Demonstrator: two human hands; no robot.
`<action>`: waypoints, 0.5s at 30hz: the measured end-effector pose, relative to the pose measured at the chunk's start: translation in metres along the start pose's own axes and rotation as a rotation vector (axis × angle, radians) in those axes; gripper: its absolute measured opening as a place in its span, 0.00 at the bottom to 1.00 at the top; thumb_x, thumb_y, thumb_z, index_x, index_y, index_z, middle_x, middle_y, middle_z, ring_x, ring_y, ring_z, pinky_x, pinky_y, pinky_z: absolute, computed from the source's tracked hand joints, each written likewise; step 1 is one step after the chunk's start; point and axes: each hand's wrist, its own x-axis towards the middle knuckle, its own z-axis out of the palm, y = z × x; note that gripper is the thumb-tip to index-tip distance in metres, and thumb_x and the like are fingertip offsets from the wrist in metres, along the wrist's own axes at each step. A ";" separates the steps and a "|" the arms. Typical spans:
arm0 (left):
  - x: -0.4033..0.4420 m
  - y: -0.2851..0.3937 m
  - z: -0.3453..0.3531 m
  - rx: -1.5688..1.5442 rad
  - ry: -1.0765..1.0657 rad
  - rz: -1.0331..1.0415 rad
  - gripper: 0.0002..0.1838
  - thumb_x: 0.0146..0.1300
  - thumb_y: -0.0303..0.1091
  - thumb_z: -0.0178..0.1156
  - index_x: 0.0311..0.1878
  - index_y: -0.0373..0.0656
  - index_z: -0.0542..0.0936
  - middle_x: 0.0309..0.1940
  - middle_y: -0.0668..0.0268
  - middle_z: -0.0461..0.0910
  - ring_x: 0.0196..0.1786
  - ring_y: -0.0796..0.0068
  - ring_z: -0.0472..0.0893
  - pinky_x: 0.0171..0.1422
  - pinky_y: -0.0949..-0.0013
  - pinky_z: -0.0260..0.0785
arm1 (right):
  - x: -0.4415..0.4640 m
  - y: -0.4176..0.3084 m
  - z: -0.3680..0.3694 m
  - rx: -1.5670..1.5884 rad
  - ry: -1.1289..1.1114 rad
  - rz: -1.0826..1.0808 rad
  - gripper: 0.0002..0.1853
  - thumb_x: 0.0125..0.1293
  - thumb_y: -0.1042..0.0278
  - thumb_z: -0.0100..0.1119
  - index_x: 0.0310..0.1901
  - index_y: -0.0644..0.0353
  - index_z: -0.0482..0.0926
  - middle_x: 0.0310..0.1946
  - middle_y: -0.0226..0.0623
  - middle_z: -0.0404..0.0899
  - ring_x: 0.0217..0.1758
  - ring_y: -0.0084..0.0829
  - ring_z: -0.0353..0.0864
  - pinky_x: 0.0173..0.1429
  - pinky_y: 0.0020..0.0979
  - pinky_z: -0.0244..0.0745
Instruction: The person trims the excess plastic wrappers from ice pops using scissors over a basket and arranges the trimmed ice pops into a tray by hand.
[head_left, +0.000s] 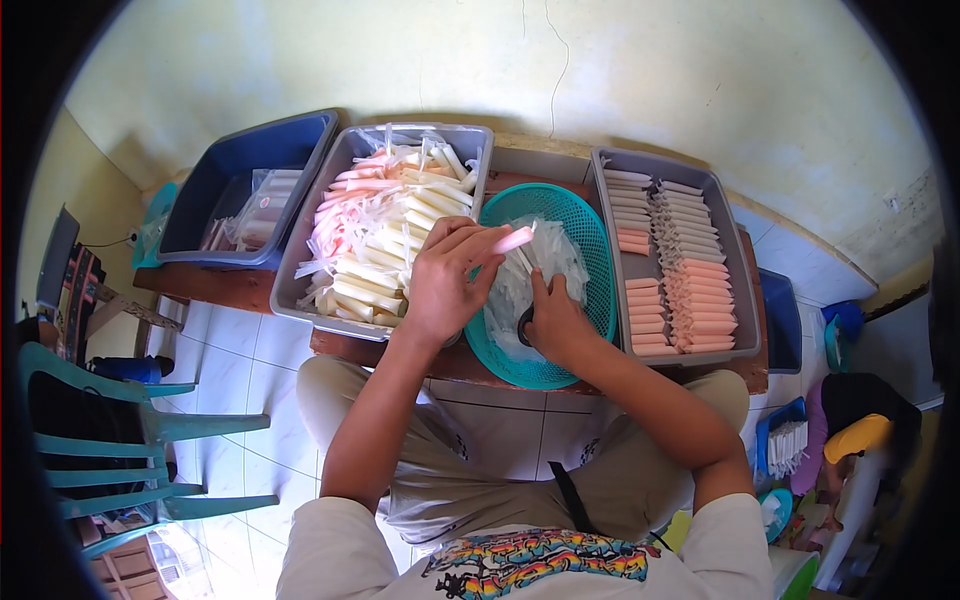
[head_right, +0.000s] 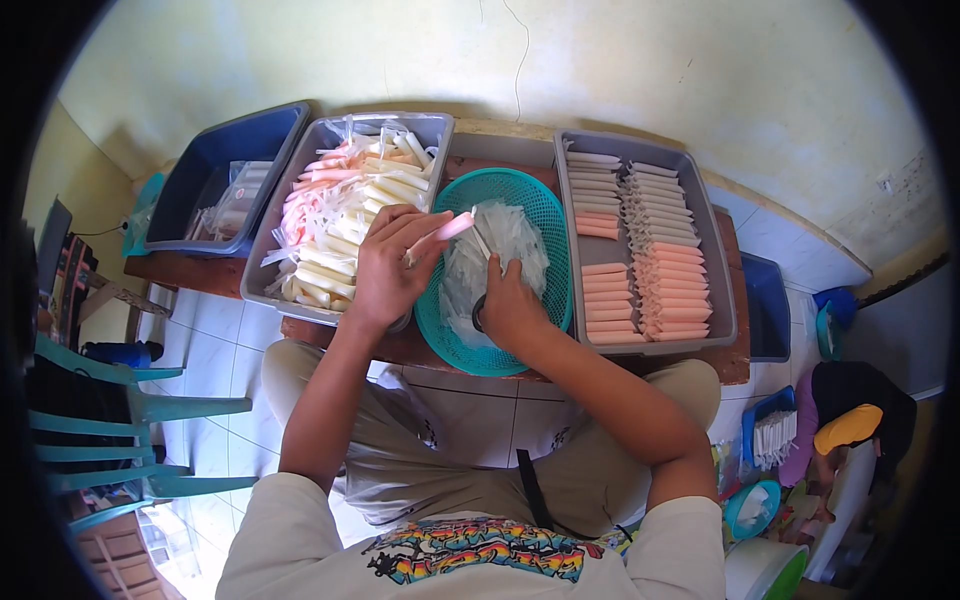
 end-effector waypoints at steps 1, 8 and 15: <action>0.000 0.001 0.000 -0.026 -0.010 -0.027 0.23 0.58 0.19 0.76 0.58 0.44 0.91 0.50 0.60 0.92 0.54 0.54 0.87 0.64 0.55 0.80 | 0.001 0.000 0.002 -0.034 0.002 0.004 0.50 0.64 0.68 0.73 0.82 0.75 0.54 0.62 0.65 0.67 0.52 0.70 0.85 0.59 0.58 0.85; 0.002 0.003 0.002 -0.079 0.035 -0.009 0.24 0.58 0.20 0.78 0.59 0.44 0.90 0.49 0.59 0.92 0.50 0.57 0.88 0.58 0.58 0.81 | 0.003 -0.009 -0.003 -0.162 -0.034 0.007 0.51 0.63 0.61 0.76 0.81 0.75 0.58 0.58 0.61 0.73 0.51 0.65 0.88 0.54 0.54 0.88; 0.001 0.007 0.008 -0.274 0.001 -0.137 0.30 0.61 0.19 0.77 0.68 0.43 0.86 0.49 0.59 0.92 0.46 0.71 0.90 0.51 0.66 0.84 | -0.009 -0.007 -0.030 -0.143 -0.006 -0.054 0.42 0.63 0.59 0.76 0.76 0.67 0.69 0.58 0.56 0.79 0.53 0.59 0.89 0.56 0.53 0.87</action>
